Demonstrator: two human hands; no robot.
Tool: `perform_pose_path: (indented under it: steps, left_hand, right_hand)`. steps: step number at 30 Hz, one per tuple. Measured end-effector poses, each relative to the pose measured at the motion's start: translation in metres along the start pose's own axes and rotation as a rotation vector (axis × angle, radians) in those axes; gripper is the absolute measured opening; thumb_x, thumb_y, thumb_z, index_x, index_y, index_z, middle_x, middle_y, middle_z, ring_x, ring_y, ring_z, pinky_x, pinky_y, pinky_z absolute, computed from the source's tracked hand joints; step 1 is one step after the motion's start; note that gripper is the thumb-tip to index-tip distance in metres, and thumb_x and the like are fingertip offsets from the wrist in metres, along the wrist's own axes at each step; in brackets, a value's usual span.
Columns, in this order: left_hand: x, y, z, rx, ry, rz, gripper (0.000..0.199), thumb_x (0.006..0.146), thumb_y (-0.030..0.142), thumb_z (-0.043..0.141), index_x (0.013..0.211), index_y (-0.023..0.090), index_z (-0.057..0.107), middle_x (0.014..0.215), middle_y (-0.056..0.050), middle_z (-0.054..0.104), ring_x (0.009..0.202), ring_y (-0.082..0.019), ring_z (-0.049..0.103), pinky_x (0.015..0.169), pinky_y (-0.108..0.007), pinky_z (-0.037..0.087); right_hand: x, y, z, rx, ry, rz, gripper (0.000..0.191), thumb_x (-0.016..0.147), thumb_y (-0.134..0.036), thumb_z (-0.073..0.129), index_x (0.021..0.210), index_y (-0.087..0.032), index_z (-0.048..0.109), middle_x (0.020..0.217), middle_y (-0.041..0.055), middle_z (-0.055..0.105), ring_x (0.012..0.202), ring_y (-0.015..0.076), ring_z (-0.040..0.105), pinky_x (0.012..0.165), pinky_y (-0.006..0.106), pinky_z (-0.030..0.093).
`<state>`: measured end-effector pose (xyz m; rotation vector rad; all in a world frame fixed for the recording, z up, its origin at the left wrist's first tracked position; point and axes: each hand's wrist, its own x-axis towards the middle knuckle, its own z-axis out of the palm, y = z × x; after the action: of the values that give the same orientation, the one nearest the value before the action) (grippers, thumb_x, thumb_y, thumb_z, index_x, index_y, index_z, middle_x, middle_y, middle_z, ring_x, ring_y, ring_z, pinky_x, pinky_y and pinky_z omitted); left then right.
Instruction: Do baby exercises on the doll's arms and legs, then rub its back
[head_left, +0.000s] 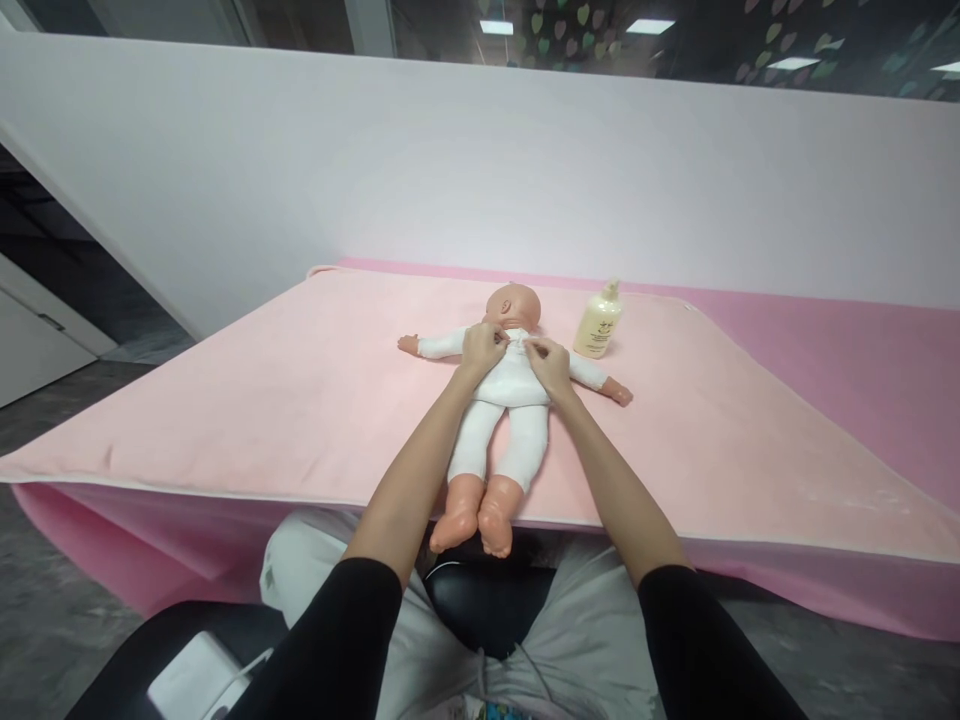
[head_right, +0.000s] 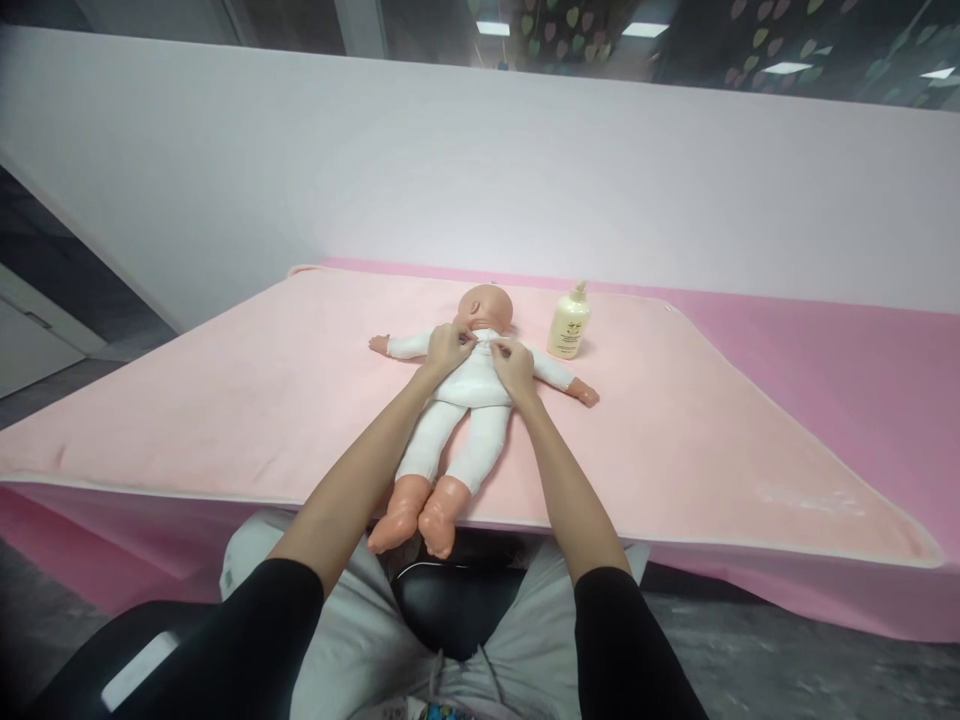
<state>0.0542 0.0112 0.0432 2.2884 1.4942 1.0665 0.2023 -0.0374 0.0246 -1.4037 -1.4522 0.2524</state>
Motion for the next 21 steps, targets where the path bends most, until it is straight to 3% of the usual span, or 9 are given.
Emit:
perform_pose_path:
  steps: [3,5,7,9,11,14,18,21]
  left_hand:
    - [-0.003,-0.004,0.003,-0.077,0.041,-0.009,0.018,0.076,0.017,0.060,0.084,0.017,0.075,0.086,-0.006,0.075,0.083,-0.018,0.068,0.082,-0.029,0.050]
    - [-0.006,-0.006,0.004,-0.116,0.047,-0.018,0.016,0.076,0.017,0.061,0.084,0.017,0.076,0.085,-0.005,0.075,0.083,-0.018,0.068,0.082,-0.029,0.050]
    - [-0.009,-0.007,0.005,-0.127,0.058,-0.025,0.015,0.077,0.019,0.062,0.084,0.018,0.075,0.086,-0.005,0.075,0.086,-0.019,0.067,0.084,-0.031,0.050]
    - [-0.011,-0.007,0.006,-0.111,0.086,-0.020,0.015,0.079,0.022,0.062,0.085,0.019,0.076,0.090,-0.006,0.074,0.091,-0.021,0.065,0.089,-0.035,0.049]
    - [-0.015,-0.007,0.006,-0.085,0.104,0.001,0.019,0.082,0.024,0.059,0.091,0.018,0.075,0.096,-0.008,0.073,0.097,-0.023,0.063,0.094,-0.038,0.047]
    - [-0.028,-0.009,0.003,-0.101,0.051,0.068,0.028,0.088,0.022,0.049,0.105,0.019,0.072,0.113,-0.008,0.069,0.112,-0.023,0.059,0.103,-0.042,0.043]
    - [-0.074,-0.006,-0.018,-0.153,-0.049,0.092,0.036,0.093,0.027,0.041,0.121,0.022,0.063,0.136,-0.004,0.057,0.133,-0.022,0.044,0.113,-0.044,0.033]
    - [-0.129,0.005,-0.051,-0.150,-0.043,0.113,0.041,0.094,0.036,0.041,0.129,0.021,0.056,0.138,-0.007,0.055,0.132,-0.022,0.046,0.112,-0.044,0.034]
  right_hand:
    - [0.002,0.000,0.000,-0.011,0.166,-0.074,0.039,0.091,-0.021,0.043,0.127,-0.014,0.056,0.128,0.0115,0.060,0.097,0.0157,0.063,0.092,0.029,0.048]
    - [0.005,0.002,0.002,-0.119,0.111,-0.055,0.050,0.086,-0.017,0.052,0.135,-0.008,0.047,0.132,0.0159,0.056,0.098,0.0175,0.062,0.094,0.030,0.046]
    - [0.008,0.007,0.005,-0.228,-0.013,-0.017,0.050,0.080,-0.015,0.060,0.128,-0.004,0.053,0.123,0.0172,0.062,0.099,0.0209,0.062,0.095,0.032,0.044]
    - [0.012,0.011,0.007,-0.283,-0.087,0.024,0.032,0.081,-0.019,0.061,0.110,-0.006,0.066,0.109,0.0148,0.069,0.096,0.0230,0.064,0.093,0.033,0.045]
    - [0.015,0.014,0.008,-0.302,-0.100,0.047,0.021,0.083,-0.022,0.058,0.094,-0.011,0.073,0.100,0.0124,0.072,0.092,0.0234,0.066,0.090,0.032,0.047]
    - [0.017,0.013,0.006,-0.329,-0.092,0.052,0.022,0.085,-0.022,0.055,0.091,-0.014,0.074,0.099,0.0123,0.073,0.091,0.0233,0.067,0.088,0.032,0.047]
    - [0.011,0.011,0.001,-0.420,-0.146,0.010,0.035,0.091,-0.021,0.040,0.105,-0.012,0.070,0.108,0.0150,0.070,0.098,0.0239,0.064,0.090,0.033,0.045]
    - [-0.002,0.020,-0.006,-0.436,-0.237,-0.101,0.043,0.092,-0.020,0.031,0.122,-0.008,0.060,0.119,0.0183,0.065,0.106,0.0232,0.061,0.098,0.037,0.041]
